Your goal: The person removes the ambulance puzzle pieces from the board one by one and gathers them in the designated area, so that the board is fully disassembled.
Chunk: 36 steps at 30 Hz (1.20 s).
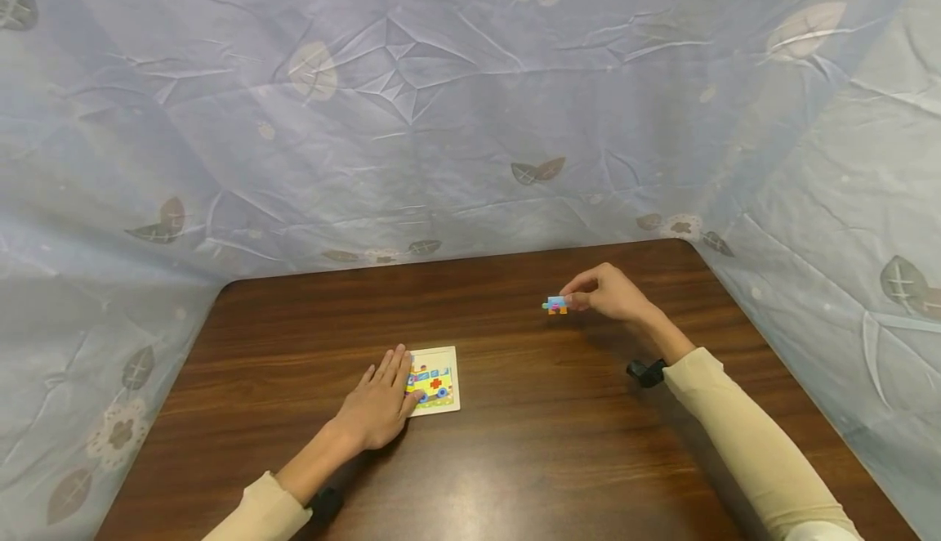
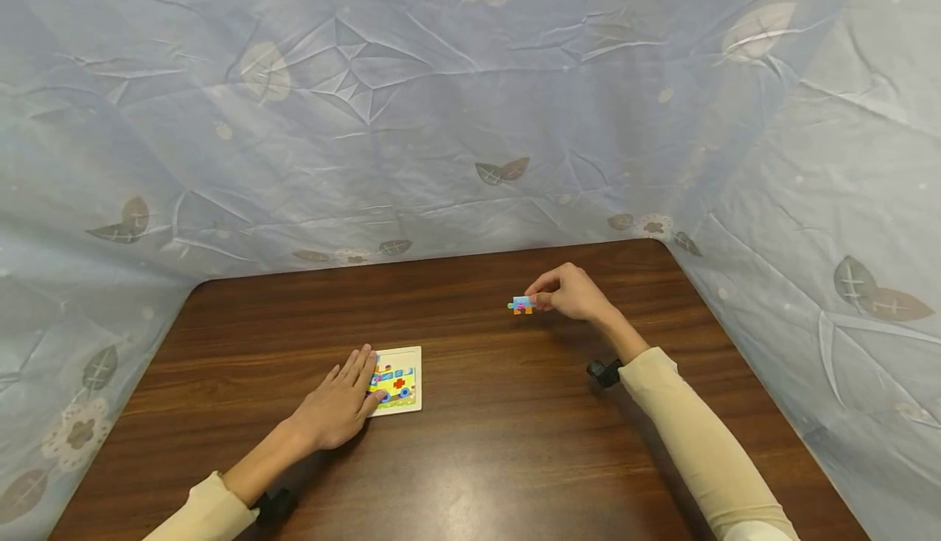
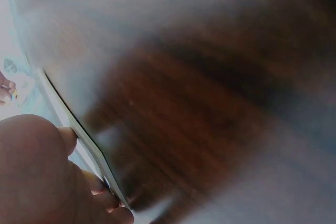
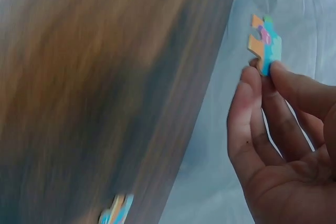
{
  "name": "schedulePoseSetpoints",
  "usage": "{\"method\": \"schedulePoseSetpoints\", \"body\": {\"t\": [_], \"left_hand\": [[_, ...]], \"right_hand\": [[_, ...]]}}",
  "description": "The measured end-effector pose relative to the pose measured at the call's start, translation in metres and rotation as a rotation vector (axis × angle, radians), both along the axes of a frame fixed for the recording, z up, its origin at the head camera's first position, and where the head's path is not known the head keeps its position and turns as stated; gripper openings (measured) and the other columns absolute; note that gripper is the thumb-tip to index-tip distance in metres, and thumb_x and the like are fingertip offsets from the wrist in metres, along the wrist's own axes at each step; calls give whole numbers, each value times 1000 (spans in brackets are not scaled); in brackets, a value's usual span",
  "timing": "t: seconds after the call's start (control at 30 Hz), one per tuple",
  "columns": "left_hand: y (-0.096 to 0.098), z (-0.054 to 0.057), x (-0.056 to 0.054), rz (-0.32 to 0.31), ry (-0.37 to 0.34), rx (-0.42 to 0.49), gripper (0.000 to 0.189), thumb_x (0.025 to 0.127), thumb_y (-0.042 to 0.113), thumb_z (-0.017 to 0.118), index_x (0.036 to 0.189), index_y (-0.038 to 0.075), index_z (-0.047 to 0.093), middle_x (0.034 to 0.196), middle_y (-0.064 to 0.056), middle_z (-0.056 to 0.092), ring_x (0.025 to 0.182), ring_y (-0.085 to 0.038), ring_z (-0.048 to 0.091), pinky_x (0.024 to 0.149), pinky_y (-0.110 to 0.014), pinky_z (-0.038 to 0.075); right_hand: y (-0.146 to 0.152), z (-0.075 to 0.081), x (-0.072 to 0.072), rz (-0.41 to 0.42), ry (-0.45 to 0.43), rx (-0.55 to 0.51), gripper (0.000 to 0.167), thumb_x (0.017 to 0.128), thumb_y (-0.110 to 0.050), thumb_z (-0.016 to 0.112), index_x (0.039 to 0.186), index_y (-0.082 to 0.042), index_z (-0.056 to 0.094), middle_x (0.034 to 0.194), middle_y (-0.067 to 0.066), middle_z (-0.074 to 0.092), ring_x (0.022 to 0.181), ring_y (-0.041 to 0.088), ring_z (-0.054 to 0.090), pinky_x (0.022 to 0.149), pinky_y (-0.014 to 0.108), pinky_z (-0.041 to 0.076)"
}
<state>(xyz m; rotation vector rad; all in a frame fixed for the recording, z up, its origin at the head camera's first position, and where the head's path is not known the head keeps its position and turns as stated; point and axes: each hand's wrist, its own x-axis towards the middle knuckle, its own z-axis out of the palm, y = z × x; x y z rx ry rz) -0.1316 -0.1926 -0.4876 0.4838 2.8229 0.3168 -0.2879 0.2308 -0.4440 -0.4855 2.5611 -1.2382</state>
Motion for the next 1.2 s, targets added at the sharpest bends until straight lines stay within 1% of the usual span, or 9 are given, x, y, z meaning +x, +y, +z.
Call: {"method": "schedulePoseSetpoints", "body": {"t": [0.17, 0.27, 0.37, 0.53, 0.6, 0.8, 0.93, 1.03, 1.2], "left_hand": [[1, 1, 1, 7, 0, -4, 73, 114, 42, 40, 166, -3, 17, 176, -23, 9, 165, -42, 13, 131, -64, 21], [0, 1, 1, 8, 2, -5, 73, 114, 43, 40, 166, -3, 17, 176, -23, 10, 165, -42, 14, 131, -64, 21], [0, 1, 0, 9, 5, -6, 73, 114, 42, 40, 166, -4, 17, 176, -24, 10, 164, -42, 14, 131, -64, 22], [0, 2, 0, 7, 9, -3, 73, 114, 42, 39, 166, -4, 18, 176, -24, 11, 164, -42, 15, 131, -65, 22], [1, 2, 0, 4, 9, -6, 73, 114, 42, 39, 166, -4, 18, 176, -24, 11, 164, -42, 15, 131, -65, 22], [1, 2, 0, 0, 11, -8, 72, 114, 43, 39, 166, -4, 19, 176, -24, 12, 164, -42, 16, 130, -64, 23], [1, 1, 0, 2, 15, -6, 72, 114, 43, 38, 166, -4, 19, 176, -24, 12, 164, -42, 16, 130, -64, 23], [1, 1, 0, 2, 19, -13, 73, 114, 44, 38, 166, -3, 19, 176, -24, 12, 164, -42, 16, 131, -64, 23], [0, 0, 0, 2, 22, -20, 73, 114, 44, 38, 166, -3, 19, 176, -24, 12, 164, -41, 16, 131, -64, 24]], "right_hand": [[24, -3, -11, -2, -20, 69, 19, 99, -16, 74, 114, -5, 80, 109, 15, 81, 101, 35, 78, 93, 53, 63], [32, -6, -15, -8, -29, 103, 17, 99, -15, 73, 113, -6, 80, 107, 13, 82, 99, 33, 78, 90, 51, 63], [36, -10, -19, -15, -44, 123, 15, 100, -11, 71, 111, -5, 80, 103, 13, 81, 94, 31, 77, 84, 44, 64], [39, -14, -23, -23, -58, 157, 15, 99, -8, 70, 109, -1, 79, 97, 16, 79, 88, 26, 74, 78, 36, 64], [41, -15, -24, -27, -61, 170, 15, 99, -7, 70, 108, -1, 79, 95, 16, 78, 86, 25, 73, 76, 35, 63], [44, -18, -26, -21, -48, 230, 16, 97, 0, 64, 104, 2, 79, 93, 15, 77, 81, 23, 70, 70, 31, 60], [43, -19, -26, -37, -50, 263, 17, 94, 3, 62, 100, 1, 78, 93, 13, 77, 75, 18, 64, 65, 26, 55], [42, -19, -26, -37, -60, 280, 16, 92, 4, 63, 99, 3, 77, 93, 14, 75, 71, 16, 59, 62, 24, 52], [39, -19, -27, -39, -57, 316, 11, 96, 1, 65, 99, 4, 75, 95, 16, 74, 72, 16, 59, 64, 25, 52]]}}
